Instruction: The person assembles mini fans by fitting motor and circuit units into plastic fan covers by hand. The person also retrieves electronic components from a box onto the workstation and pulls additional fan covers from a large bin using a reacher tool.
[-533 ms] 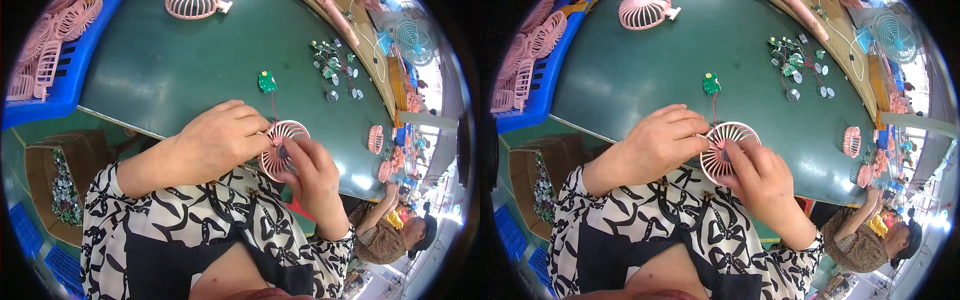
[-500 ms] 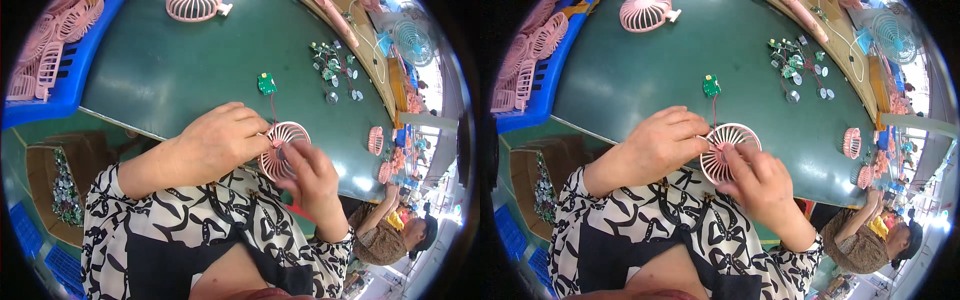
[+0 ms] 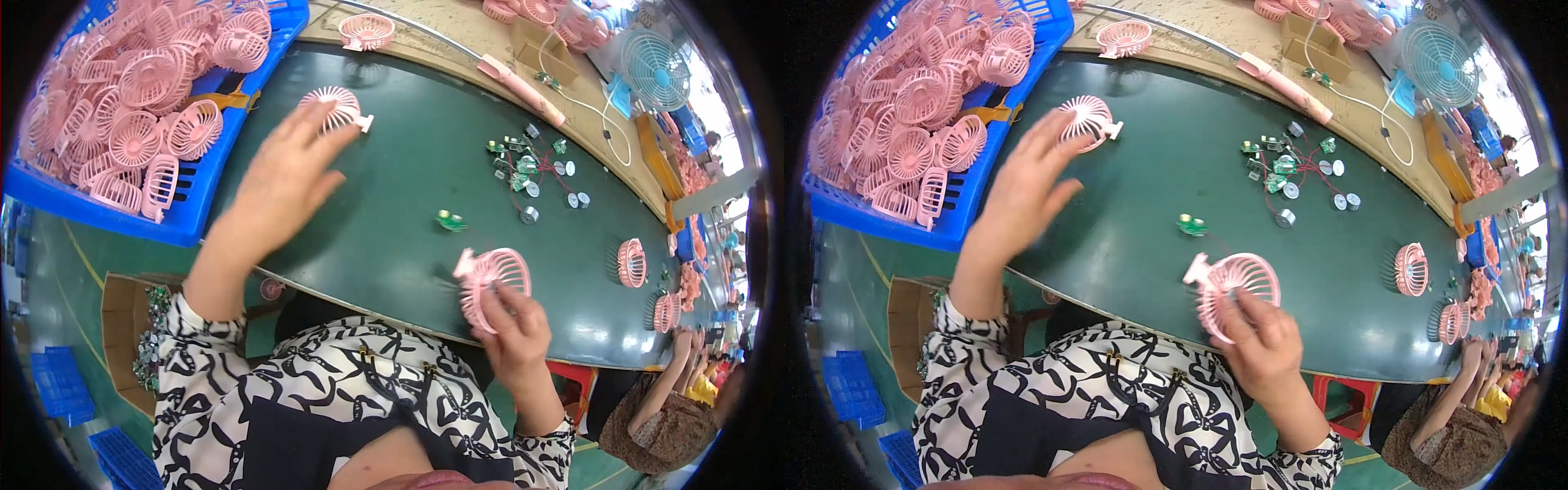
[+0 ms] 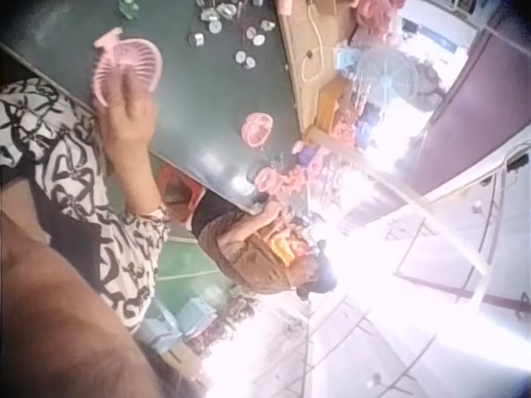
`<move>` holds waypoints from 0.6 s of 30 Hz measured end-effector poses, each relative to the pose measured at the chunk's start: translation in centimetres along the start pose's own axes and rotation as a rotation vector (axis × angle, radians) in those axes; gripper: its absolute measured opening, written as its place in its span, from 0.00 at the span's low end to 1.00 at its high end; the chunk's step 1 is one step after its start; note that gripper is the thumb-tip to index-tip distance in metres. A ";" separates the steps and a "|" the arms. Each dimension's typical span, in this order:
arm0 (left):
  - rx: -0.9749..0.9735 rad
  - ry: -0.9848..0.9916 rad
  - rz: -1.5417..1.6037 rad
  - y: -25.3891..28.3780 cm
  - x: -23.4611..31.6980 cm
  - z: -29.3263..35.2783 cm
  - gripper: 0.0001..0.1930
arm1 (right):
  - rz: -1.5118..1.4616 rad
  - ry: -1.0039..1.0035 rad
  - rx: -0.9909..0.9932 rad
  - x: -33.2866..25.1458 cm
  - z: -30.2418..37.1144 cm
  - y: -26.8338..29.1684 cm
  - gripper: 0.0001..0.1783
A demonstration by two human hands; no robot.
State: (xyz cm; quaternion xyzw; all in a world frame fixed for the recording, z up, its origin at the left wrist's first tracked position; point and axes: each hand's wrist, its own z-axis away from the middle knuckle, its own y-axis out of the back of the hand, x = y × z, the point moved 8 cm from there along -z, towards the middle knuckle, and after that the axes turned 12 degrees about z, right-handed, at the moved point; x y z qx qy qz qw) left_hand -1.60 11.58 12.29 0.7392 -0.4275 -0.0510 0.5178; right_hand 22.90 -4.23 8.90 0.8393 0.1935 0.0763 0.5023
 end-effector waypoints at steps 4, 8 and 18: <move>-0.130 -0.046 -0.186 -1.6 -1.6 -2.8 0.34 | 0.139 -0.245 0.155 5.7 1.9 3.0 0.31; -0.283 -0.122 -0.419 -5.7 -2.7 -5.2 0.27 | 0.254 -0.480 0.156 10.9 3.9 4.2 0.21; -0.008 -0.131 -0.108 -1.6 0.2 -4.3 0.11 | 0.421 -0.399 0.083 11.4 3.3 3.8 0.25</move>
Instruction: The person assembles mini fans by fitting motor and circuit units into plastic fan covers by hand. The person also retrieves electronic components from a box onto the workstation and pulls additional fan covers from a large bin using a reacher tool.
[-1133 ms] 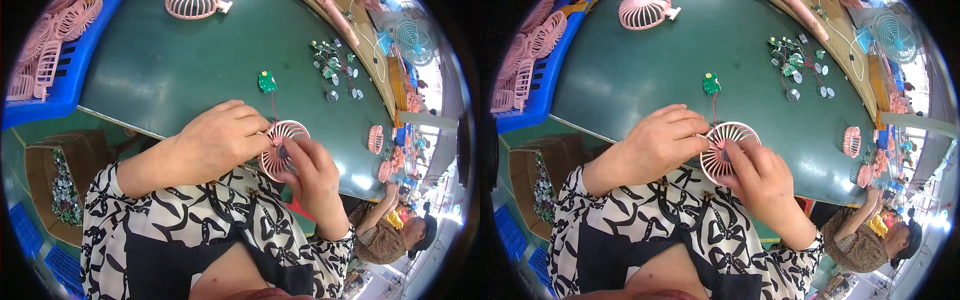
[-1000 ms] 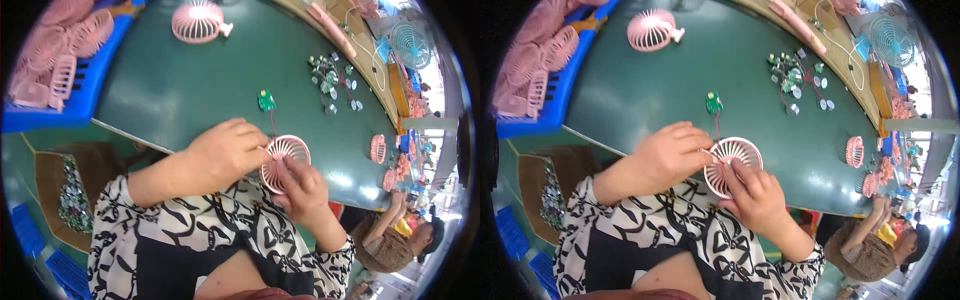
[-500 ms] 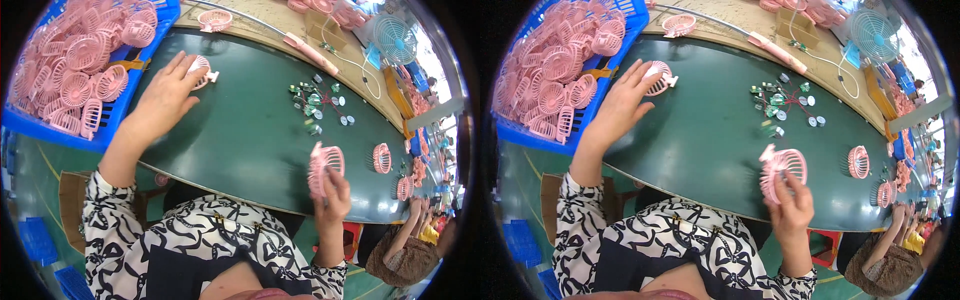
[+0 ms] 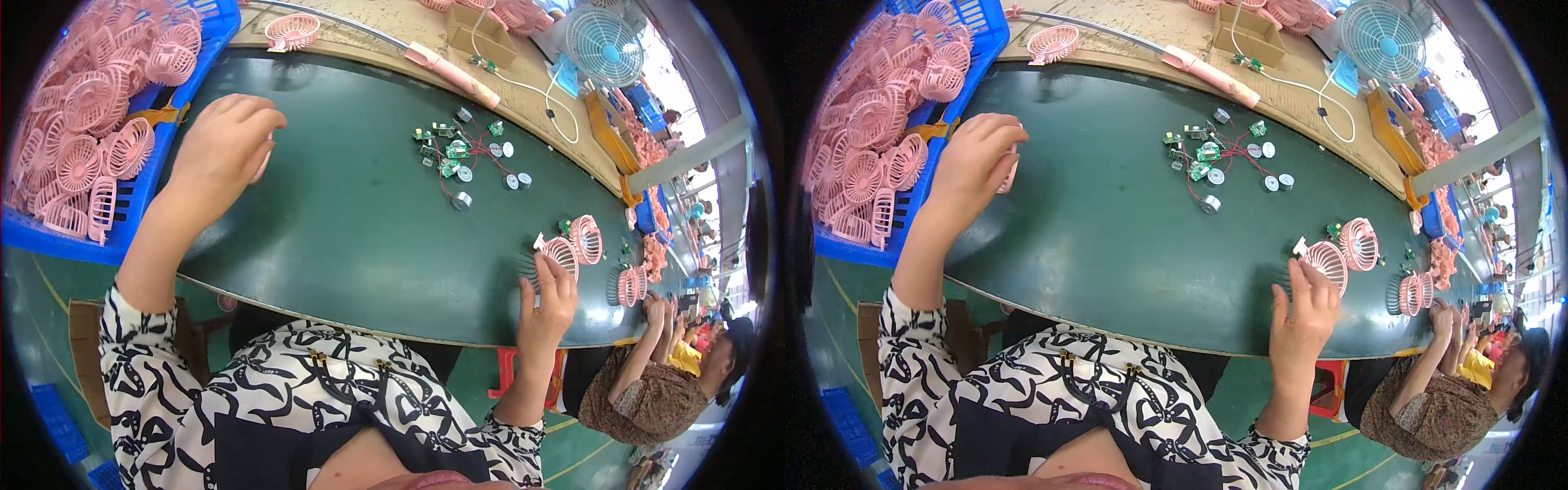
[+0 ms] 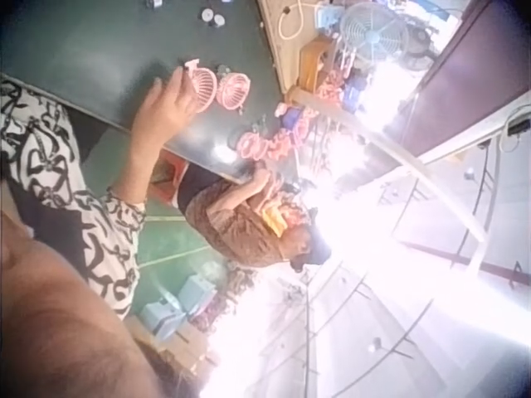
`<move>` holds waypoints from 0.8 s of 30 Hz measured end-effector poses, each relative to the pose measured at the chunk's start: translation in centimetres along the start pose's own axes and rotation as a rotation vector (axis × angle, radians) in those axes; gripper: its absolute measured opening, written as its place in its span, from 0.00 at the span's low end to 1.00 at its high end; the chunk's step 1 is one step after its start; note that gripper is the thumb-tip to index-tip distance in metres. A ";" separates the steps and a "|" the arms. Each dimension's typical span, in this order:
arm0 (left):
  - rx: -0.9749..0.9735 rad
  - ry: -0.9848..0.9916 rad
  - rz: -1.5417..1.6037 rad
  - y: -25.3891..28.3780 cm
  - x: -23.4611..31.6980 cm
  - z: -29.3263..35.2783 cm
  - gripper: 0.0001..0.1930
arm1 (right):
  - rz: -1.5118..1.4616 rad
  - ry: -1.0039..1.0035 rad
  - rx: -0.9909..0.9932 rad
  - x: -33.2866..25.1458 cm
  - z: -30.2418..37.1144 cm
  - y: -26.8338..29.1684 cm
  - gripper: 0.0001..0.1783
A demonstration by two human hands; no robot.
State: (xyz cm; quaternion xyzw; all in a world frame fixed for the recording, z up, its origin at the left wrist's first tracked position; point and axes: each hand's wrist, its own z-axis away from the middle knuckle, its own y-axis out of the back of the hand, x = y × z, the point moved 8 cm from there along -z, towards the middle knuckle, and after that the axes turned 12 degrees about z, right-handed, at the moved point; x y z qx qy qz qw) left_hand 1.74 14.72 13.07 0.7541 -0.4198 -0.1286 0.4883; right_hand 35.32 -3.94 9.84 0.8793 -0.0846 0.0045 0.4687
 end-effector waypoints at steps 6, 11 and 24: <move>0.336 0.241 0.666 0.6 1.7 5.5 0.11 | -0.033 0.117 -0.086 -3.5 -2.8 -0.3 0.20; 0.142 0.240 0.684 -4.1 4.4 6.9 0.12 | -0.061 0.239 -0.197 -5.9 -8.0 -4.5 0.16; 0.034 0.079 0.724 -2.9 3.0 7.5 0.17 | 0.031 0.324 -0.184 -12.9 -7.9 -5.5 0.15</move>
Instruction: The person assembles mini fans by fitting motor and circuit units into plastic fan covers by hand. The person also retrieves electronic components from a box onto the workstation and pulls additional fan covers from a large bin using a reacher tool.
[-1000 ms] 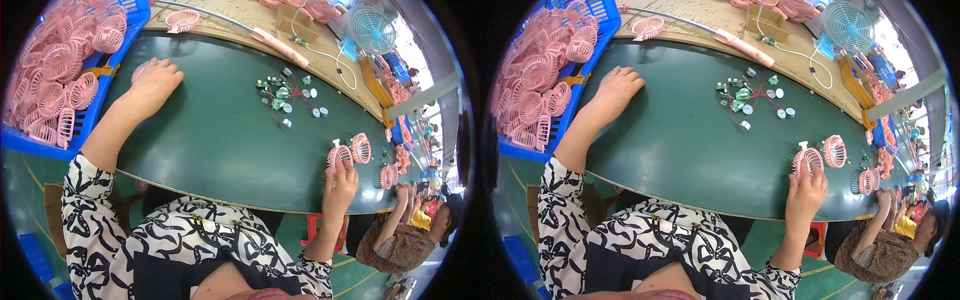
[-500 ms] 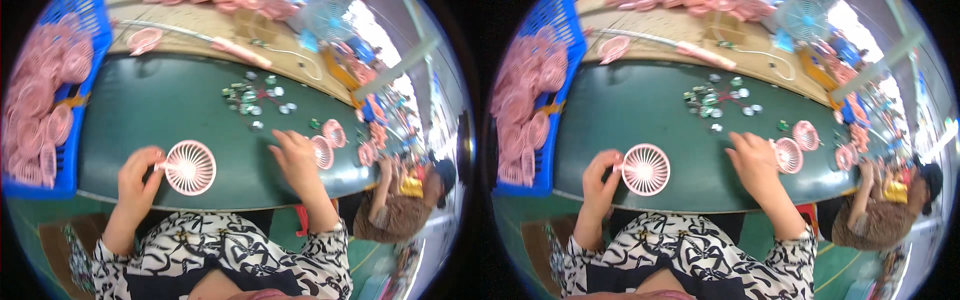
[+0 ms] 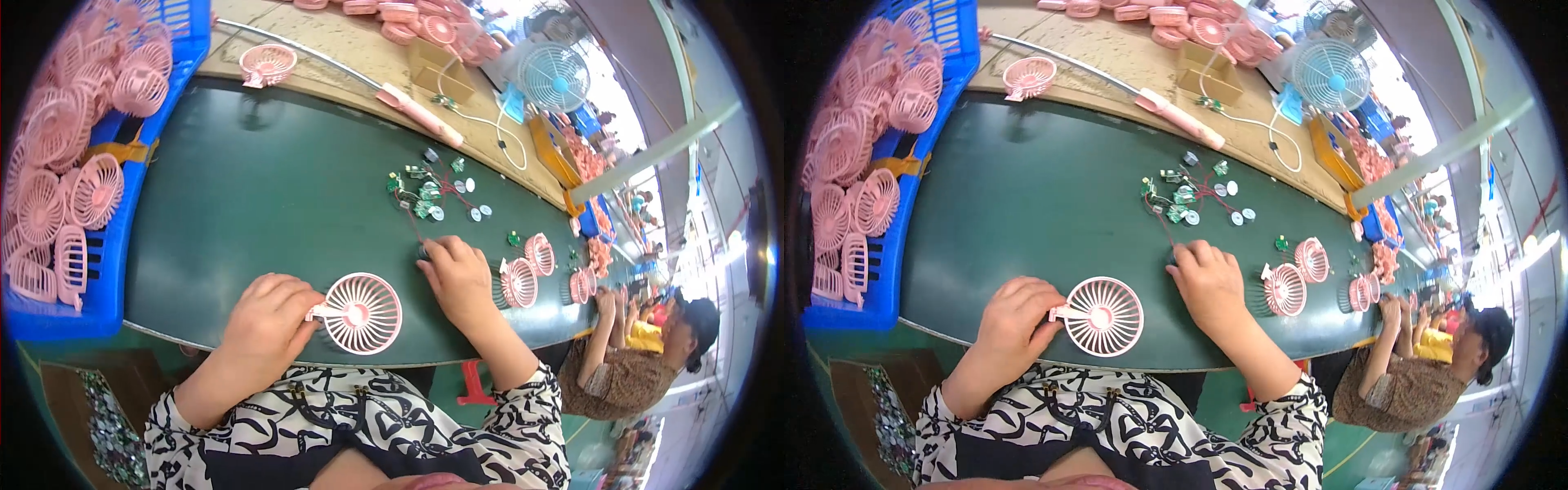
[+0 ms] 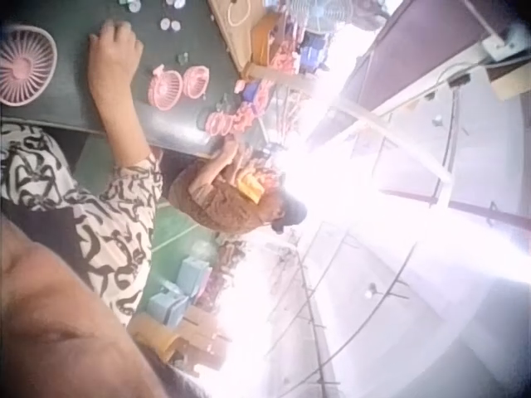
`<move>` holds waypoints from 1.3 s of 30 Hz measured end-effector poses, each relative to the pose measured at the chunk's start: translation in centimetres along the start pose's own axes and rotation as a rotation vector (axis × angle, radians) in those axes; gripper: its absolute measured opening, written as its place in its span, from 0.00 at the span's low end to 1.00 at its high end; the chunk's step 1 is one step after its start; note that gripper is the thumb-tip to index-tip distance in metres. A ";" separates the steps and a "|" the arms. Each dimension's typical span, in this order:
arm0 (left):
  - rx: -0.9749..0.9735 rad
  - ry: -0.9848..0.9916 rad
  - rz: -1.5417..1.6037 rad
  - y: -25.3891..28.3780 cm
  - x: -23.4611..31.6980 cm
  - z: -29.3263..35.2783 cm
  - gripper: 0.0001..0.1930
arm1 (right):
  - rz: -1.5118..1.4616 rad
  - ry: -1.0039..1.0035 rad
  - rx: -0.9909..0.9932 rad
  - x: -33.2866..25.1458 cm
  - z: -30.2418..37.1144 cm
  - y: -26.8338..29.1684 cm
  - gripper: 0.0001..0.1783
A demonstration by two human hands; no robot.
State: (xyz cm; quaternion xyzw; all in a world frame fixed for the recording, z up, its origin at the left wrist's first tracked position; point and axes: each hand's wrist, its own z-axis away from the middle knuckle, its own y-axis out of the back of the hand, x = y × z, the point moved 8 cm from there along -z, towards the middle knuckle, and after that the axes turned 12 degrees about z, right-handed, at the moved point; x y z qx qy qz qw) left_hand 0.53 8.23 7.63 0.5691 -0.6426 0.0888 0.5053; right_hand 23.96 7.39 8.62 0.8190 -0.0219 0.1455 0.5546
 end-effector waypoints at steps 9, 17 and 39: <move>-0.026 -0.030 -0.004 0.3 -0.2 0.8 0.16 | -0.301 -0.013 -0.119 -1.0 -2.5 2.1 0.14; 0.000 -0.029 -0.011 -0.9 0.3 1.8 0.14 | -0.332 0.466 -0.194 -9.2 2.2 3.7 0.21; 0.090 -0.051 0.023 -1.1 -2.0 4.3 0.14 | -0.301 0.498 -0.241 -12.1 1.9 1.5 0.22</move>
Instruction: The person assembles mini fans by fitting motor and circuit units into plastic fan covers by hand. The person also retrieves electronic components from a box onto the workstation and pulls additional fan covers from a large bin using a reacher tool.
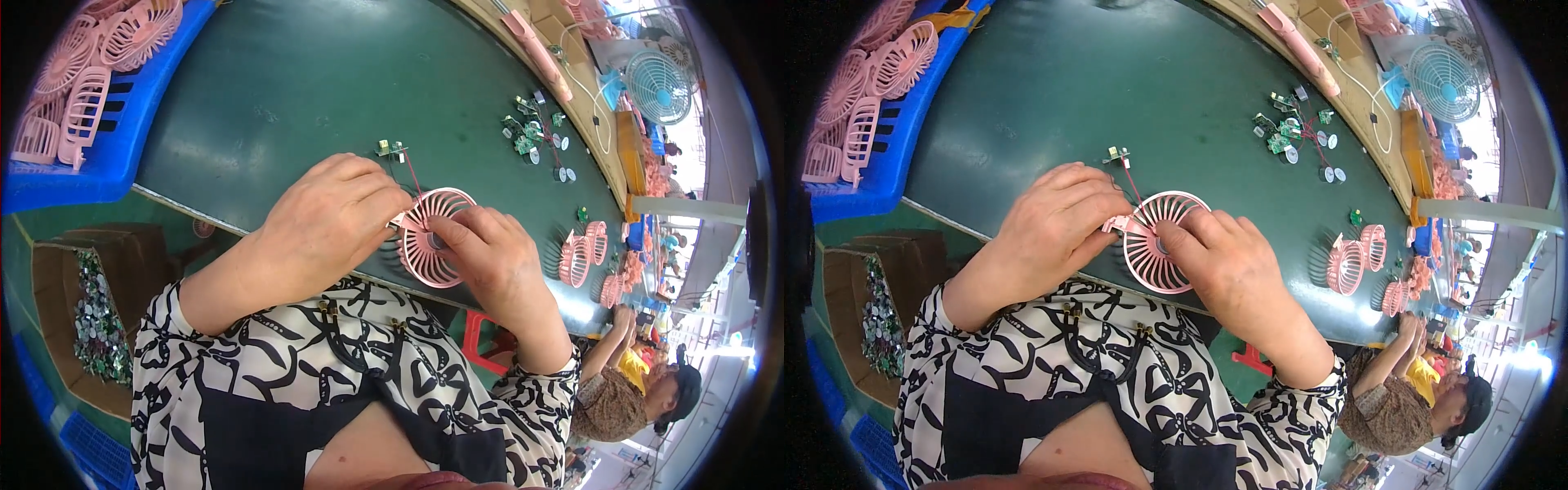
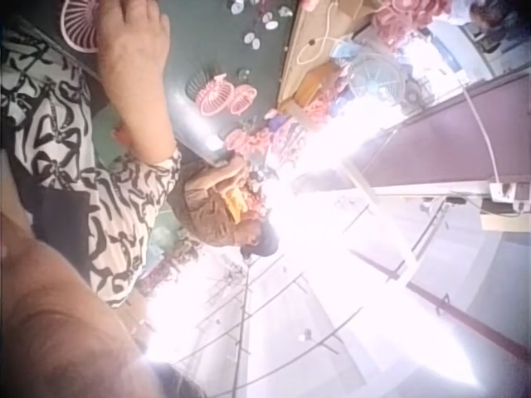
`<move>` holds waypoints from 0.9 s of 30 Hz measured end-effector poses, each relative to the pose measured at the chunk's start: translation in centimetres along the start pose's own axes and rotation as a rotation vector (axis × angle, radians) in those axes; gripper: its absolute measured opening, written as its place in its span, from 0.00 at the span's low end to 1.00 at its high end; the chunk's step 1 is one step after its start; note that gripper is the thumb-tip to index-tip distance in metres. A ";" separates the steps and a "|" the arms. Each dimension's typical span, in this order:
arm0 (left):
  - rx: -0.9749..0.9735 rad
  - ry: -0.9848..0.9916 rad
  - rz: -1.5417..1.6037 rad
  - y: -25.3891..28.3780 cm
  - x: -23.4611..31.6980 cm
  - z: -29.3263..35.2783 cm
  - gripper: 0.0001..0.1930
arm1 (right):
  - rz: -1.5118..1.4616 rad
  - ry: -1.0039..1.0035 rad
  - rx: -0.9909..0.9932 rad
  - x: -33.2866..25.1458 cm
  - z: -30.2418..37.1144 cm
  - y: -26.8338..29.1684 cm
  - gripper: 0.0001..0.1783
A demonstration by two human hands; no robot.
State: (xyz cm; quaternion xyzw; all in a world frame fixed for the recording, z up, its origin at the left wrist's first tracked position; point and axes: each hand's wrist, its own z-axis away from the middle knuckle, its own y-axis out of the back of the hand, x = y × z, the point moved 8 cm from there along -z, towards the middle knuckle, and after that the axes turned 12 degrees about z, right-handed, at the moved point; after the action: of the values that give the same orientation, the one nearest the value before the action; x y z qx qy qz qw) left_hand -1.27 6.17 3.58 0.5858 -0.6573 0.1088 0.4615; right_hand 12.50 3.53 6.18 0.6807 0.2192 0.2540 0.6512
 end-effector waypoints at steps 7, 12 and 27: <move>-0.036 0.006 -0.007 0.8 0.5 -0.8 0.14 | -0.056 -0.024 0.074 -0.1 0.4 1.4 0.27; -0.078 0.006 -0.009 1.2 2.0 -1.3 0.15 | -0.030 0.051 0.135 -1.2 3.4 1.8 0.37; -0.090 0.196 -0.852 3.6 -2.1 -22.9 0.26 | -0.081 0.015 0.317 2.2 7.7 1.6 0.35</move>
State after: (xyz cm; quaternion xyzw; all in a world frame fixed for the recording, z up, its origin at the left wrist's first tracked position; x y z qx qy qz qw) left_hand 6.28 24.25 16.07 0.7706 -0.3143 -0.0648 0.5506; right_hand 19.03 -1.13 7.75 0.7636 0.2886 0.1950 0.5437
